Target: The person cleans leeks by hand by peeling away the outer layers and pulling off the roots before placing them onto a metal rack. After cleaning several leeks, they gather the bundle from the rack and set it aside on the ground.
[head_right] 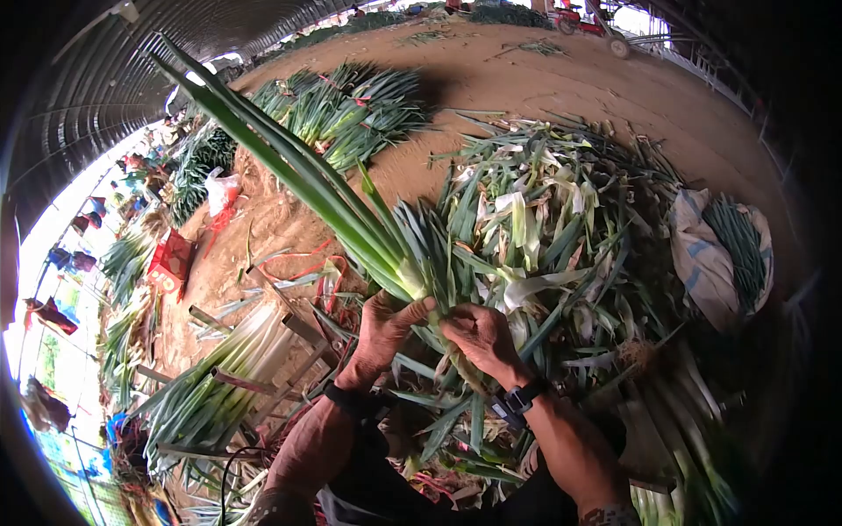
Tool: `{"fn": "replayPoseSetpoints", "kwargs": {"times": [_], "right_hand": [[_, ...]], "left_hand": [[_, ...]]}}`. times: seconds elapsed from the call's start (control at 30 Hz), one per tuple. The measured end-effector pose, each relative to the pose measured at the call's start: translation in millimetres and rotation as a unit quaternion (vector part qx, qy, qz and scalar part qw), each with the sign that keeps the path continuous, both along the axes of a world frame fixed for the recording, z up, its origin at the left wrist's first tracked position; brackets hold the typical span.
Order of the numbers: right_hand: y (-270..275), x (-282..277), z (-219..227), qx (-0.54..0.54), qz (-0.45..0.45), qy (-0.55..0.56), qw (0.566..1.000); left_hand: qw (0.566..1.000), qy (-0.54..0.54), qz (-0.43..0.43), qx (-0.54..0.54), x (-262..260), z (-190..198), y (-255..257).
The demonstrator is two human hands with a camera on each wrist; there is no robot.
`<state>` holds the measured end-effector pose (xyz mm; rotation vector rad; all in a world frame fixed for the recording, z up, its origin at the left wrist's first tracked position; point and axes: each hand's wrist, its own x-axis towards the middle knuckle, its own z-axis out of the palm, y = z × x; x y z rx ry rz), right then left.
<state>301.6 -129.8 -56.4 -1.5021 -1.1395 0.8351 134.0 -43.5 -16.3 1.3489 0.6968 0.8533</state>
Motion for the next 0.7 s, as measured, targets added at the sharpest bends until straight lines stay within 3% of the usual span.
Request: {"fn": "replayPoseSetpoints", "kwargs": {"times": [0.13,0.23,0.33,0.47,0.57,0.7], "right_hand": [[-4.1,-3.1,9.9,0.003,0.004,0.085,0.996],[-1.7,-0.6,7.7,0.013,-0.011,-0.005,1.0],[-1.2,-2.9,15.2,-0.011,-0.046,0.051,0.998],[3.1,1.9,-5.0,0.038,-0.029,0.044,0.998],[-1.1,-8.4,-6.1,0.062,-0.046,-0.083,0.994],[-5.5,-11.9,-1.1,0.047,-0.008,0.048,0.998]], "left_hand": [[0.998,-0.044,-0.005,-0.037,-2.1,9.3,-4.4],[0.997,-0.06,-0.023,-0.044,-3.7,6.7,-2.2],[0.994,-0.087,-0.043,-0.04,-4.0,2.5,-2.3],[0.984,-0.149,-0.044,-0.093,-2.5,12.2,-4.0],[0.997,-0.067,0.017,0.032,10.7,-0.8,-9.6],[0.997,-0.061,0.035,-0.012,11.2,-2.9,-11.8]]}}
